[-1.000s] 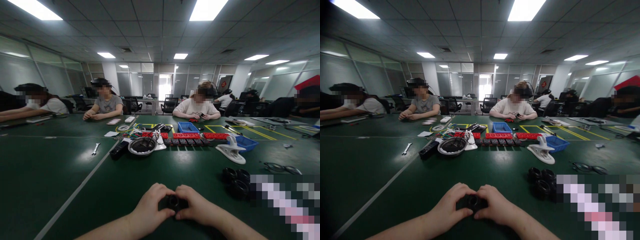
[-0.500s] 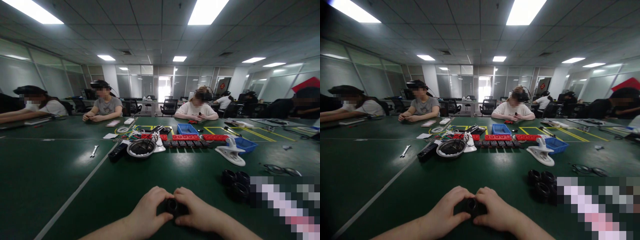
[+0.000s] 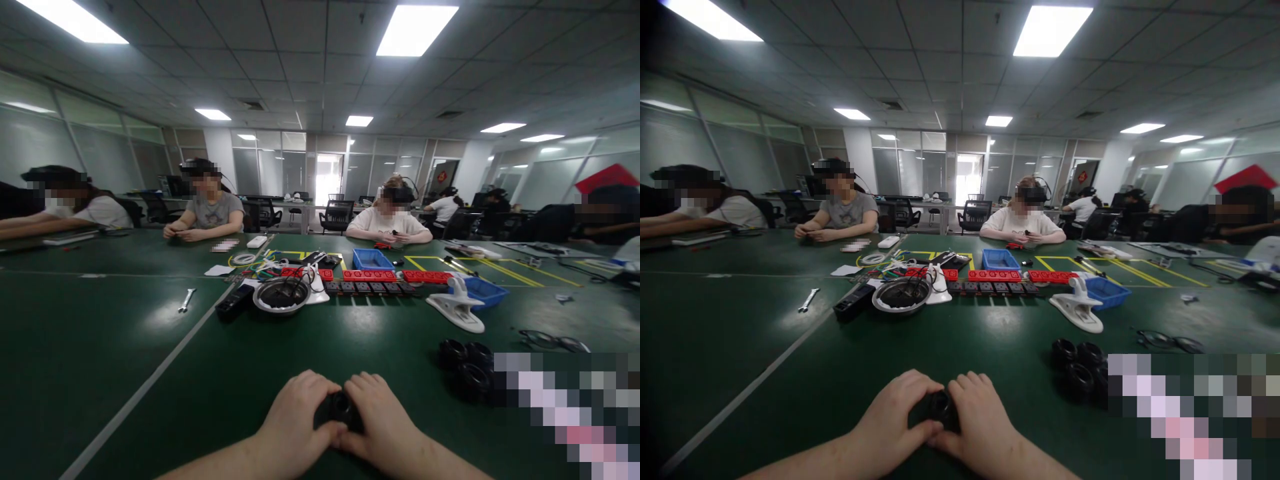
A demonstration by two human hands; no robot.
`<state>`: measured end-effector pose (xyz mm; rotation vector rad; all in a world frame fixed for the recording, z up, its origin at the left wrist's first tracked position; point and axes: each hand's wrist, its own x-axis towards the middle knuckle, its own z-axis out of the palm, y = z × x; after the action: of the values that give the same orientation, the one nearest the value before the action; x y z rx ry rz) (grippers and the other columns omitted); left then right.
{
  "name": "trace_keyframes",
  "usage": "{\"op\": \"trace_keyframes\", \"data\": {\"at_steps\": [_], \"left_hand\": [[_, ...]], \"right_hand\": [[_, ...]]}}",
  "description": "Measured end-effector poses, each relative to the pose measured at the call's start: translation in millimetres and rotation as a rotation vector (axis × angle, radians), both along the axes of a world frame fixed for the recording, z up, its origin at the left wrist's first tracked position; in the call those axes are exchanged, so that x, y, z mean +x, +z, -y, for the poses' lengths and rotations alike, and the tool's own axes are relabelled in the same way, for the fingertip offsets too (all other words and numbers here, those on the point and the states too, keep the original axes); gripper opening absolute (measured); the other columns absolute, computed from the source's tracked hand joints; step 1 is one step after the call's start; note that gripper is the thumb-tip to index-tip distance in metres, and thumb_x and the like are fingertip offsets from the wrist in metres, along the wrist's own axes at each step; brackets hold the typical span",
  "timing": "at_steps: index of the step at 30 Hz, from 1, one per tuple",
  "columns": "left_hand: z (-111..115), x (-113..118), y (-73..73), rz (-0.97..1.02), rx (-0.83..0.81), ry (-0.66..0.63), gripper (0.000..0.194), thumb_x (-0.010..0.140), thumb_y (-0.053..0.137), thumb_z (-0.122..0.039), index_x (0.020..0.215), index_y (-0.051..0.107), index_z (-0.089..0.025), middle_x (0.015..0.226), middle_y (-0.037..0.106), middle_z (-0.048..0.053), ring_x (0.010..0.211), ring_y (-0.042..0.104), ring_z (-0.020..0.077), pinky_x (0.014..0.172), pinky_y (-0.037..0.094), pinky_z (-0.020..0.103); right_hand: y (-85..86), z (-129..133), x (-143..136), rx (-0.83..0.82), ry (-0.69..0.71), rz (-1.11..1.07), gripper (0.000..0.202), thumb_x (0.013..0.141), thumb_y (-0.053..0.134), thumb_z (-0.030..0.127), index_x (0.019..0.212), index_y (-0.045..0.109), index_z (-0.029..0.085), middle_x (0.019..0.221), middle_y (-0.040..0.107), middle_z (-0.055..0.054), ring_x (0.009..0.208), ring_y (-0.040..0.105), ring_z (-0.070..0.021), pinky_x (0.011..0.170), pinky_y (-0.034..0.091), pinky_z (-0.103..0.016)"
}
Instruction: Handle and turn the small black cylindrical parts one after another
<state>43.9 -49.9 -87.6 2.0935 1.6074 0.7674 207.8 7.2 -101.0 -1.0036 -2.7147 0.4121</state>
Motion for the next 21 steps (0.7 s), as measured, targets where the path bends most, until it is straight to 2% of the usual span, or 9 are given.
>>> {"op": "trace_keyframes", "data": {"at_steps": [3, 6, 8, 11, 13, 15, 18, 21], "left_hand": [[-1.6, -3.5, 0.3, 0.03, -0.005, -0.1, 0.034, 0.069, 0.066, -0.019, 0.102, 0.058, -0.023, 0.096, 0.059, 0.001, 0.09, 0.05, 0.019, 0.08, 0.038, 0.029], [-3.5, -6.5, 0.9, 0.064, -0.028, -0.17, 0.039, 0.069, 0.067, -0.016, 0.106, 0.057, -0.026, 0.098, 0.059, 0.0, 0.092, 0.05, 0.0178, 0.081, 0.038, 0.027], [-4.1, -7.0, 1.4, 0.086, -0.043, -0.182, 0.038, 0.068, 0.068, -0.016, 0.104, 0.058, -0.026, 0.097, 0.059, 0.0, 0.091, 0.051, 0.0174, 0.08, 0.039, 0.026], [-4.0, -5.7, 1.1, 0.1, -0.053, -0.172, 0.034, 0.066, 0.07, -0.018, 0.098, 0.06, -0.025, 0.093, 0.059, 0.0, 0.088, 0.051, 0.0174, 0.078, 0.039, 0.025], [-3.2, -3.9, 0.1, 0.097, -0.061, -0.139, 0.032, 0.063, 0.071, -0.019, 0.093, 0.061, -0.023, 0.09, 0.059, 0.0, 0.087, 0.051, 0.0179, 0.076, 0.039, 0.026], [-1.9, -1.9, -1.4, 0.088, -0.069, -0.064, 0.03, 0.062, 0.072, -0.019, 0.09, 0.061, -0.021, 0.088, 0.059, 0.0, 0.085, 0.051, 0.0185, 0.075, 0.039, 0.027], [0.8, 0.5, -2.8, 0.06, -0.068, 0.043, 0.027, 0.062, 0.071, -0.02, 0.087, 0.059, -0.019, 0.087, 0.057, 0.001, 0.083, 0.051, 0.0194, 0.074, 0.039, 0.028], [3.3, 0.0, -1.0, 0.032, -0.054, 0.015, 0.026, 0.065, 0.068, -0.021, 0.089, 0.058, -0.019, 0.09, 0.056, 0.002, 0.087, 0.05, 0.0199, 0.077, 0.038, 0.029]], "right_hand": [[7.1, -8.1, 6.3, -0.157, 0.117, -0.05, 0.047, 0.057, 0.074, 0.035, 0.096, 0.056, 0.017, 0.094, 0.054, -0.004, 0.085, 0.046, -0.0208, 0.076, 0.035, -0.032], [10.0, -20.6, 11.8, -0.321, 0.214, -0.057, 0.03, 0.06, 0.074, 0.022, 0.086, 0.059, 0.016, 0.086, 0.052, 0.0, 0.083, 0.047, -0.017, 0.072, 0.037, -0.026], [7.9, -26.5, 13.1, -0.362, 0.226, -0.07, 0.024, 0.059, 0.075, 0.02, 0.078, 0.06, 0.016, 0.078, 0.051, 0.002, 0.078, 0.047, -0.0148, 0.067, 0.036, -0.023], [-0.1, -26.7, 10.1, -0.321, 0.143, -0.066, 0.032, 0.052, 0.079, 0.029, 0.073, 0.058, 0.016, 0.072, 0.049, 0.004, 0.071, 0.046, -0.0138, 0.06, 0.034, -0.021], [-6.0, -21.5, 5.3, -0.228, 0.06, -0.017, 0.041, 0.048, 0.079, 0.041, 0.071, 0.057, 0.016, 0.071, 0.049, 0.003, 0.068, 0.046, -0.0146, 0.056, 0.032, -0.022], [-10.0, -14.2, 0.0, -0.097, -0.001, 0.028, 0.045, 0.051, 0.074, 0.052, 0.072, 0.056, 0.016, 0.071, 0.052, 0.0, 0.067, 0.046, -0.0163, 0.058, 0.032, -0.025], [-10.0, -5.4, -4.1, 0.04, -0.015, 0.046, 0.046, 0.061, 0.063, 0.059, 0.076, 0.057, 0.016, 0.074, 0.056, -0.003, 0.071, 0.048, -0.0201, 0.066, 0.033, -0.031], [-3.7, -4.5, -0.2, 0.003, 0.042, 0.023, 0.052, 0.057, 0.067, 0.059, 0.085, 0.057, 0.016, 0.082, 0.057, -0.004, 0.077, 0.049, -0.0221, 0.07, 0.035, -0.033]]}}
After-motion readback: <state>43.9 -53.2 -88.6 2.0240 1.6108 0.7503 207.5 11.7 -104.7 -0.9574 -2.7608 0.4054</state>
